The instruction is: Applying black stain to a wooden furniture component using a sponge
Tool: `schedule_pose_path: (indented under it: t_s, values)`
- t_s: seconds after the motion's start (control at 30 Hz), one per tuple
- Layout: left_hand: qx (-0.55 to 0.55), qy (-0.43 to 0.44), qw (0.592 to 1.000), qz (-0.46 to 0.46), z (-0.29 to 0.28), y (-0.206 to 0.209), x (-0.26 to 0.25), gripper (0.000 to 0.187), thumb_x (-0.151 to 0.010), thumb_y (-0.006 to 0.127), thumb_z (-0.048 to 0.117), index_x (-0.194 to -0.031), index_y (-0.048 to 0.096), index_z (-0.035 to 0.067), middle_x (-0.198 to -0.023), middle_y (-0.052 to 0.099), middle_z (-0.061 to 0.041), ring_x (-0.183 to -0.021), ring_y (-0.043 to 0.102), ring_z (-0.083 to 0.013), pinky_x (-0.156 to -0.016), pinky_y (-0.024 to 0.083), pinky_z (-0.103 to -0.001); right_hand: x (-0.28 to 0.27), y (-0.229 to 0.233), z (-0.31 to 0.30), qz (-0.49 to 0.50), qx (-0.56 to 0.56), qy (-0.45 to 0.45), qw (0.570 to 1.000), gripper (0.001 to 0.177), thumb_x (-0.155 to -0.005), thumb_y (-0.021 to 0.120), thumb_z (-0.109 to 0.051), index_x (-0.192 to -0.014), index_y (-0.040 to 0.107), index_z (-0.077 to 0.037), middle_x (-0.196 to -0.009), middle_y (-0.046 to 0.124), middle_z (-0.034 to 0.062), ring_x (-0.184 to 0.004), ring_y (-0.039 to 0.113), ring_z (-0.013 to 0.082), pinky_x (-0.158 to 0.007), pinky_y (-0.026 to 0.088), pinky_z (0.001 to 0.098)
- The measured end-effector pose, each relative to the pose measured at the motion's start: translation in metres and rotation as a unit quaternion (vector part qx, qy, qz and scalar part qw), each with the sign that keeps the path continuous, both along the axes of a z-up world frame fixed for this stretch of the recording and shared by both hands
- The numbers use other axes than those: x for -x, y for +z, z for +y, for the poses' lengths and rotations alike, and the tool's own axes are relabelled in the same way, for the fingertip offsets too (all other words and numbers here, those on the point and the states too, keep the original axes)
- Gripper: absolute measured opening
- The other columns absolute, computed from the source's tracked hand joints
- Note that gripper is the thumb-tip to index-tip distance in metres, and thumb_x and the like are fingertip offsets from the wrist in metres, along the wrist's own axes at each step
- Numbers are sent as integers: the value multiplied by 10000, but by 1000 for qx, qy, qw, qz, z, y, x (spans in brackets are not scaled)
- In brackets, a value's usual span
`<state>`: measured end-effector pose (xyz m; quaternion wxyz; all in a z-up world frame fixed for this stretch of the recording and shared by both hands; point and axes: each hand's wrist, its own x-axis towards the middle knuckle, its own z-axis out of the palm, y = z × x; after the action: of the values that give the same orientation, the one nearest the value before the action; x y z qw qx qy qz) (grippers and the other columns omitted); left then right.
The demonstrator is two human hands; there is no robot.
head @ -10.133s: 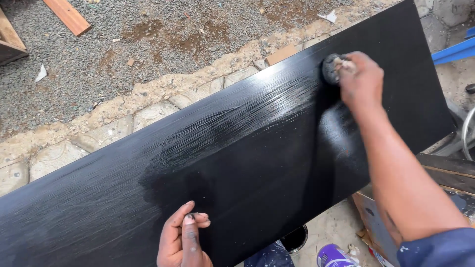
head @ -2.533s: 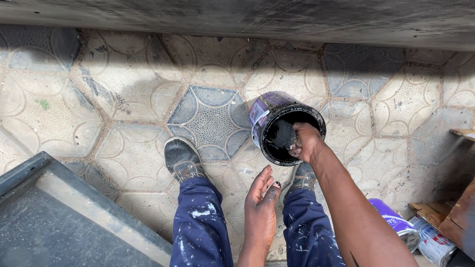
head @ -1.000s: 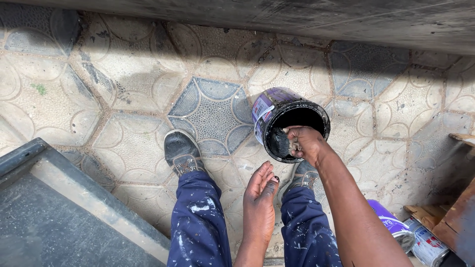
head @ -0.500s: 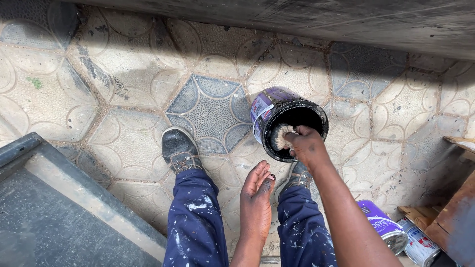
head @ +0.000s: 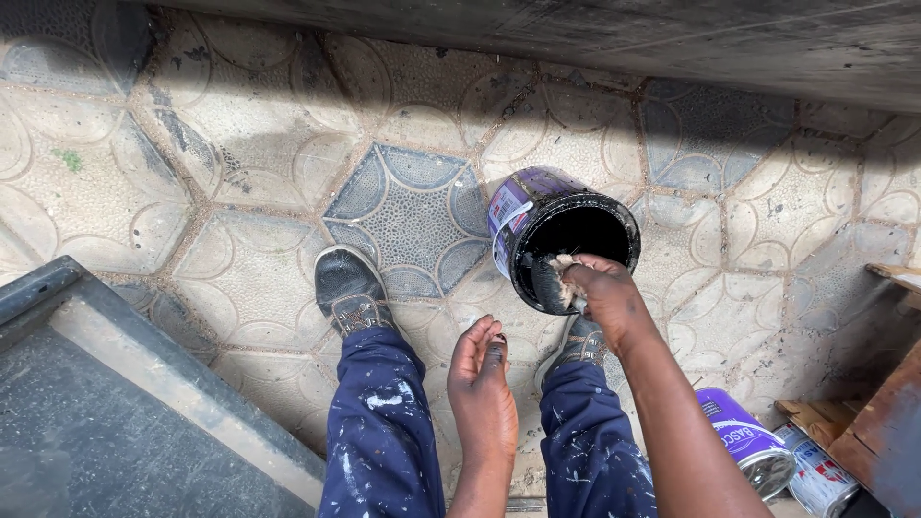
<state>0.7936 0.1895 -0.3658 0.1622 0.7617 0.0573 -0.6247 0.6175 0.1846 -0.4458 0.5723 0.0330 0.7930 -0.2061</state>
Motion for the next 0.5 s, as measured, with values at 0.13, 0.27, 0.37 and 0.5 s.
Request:
schedule_pose_path:
  t_s: [0.13, 0.27, 0.37, 0.5]
  values:
    - [-3, 20, 1000, 12, 6, -5, 5, 384, -922, 622, 125, -1293, 717, 106, -1317, 755, -53, -1244, 684, -142, -1038, 522, -351, -13, 12, -10, 138, 7, 227, 964, 316, -881, 720, -293, -1136, 728, -107, -1067, 728, -26, -995, 631, 106, -933, 435, 250]
    - [-6, 6, 1000, 0, 2, -1, 4, 387, -927, 594, 113, -1293, 718, 106, -1316, 759, -59, -1253, 690, -150, -1042, 536, -359, -26, 23, -21, 211, -11, 467, 859, 462, -828, 662, -380, -1247, 698, -188, -1216, 688, 95, -1125, 639, 346, -884, 501, 478]
    - [-5, 2, 1000, -2, -1, 1, 4, 386, -931, 586, 107, -1294, 718, 104, -1314, 759, -58, -1255, 690, -151, -1043, 541, -353, -28, 42, -36, 142, -69, 407, 900, 490, -783, 671, -379, -1243, 732, -223, -1243, 706, 13, -1137, 649, 228, -929, 478, 390]
    - [-5, -16, 1000, 1, -2, 2, 6, 383, -928, 598, 136, -1291, 718, 123, -1304, 760, -39, -1251, 687, -142, -1038, 534, -366, -9, 8, 3, -17, -45, -3, 999, 42, -702, 651, -202, -691, 618, -225, -659, 482, -62, -560, 372, 114, -473, 244, 319]
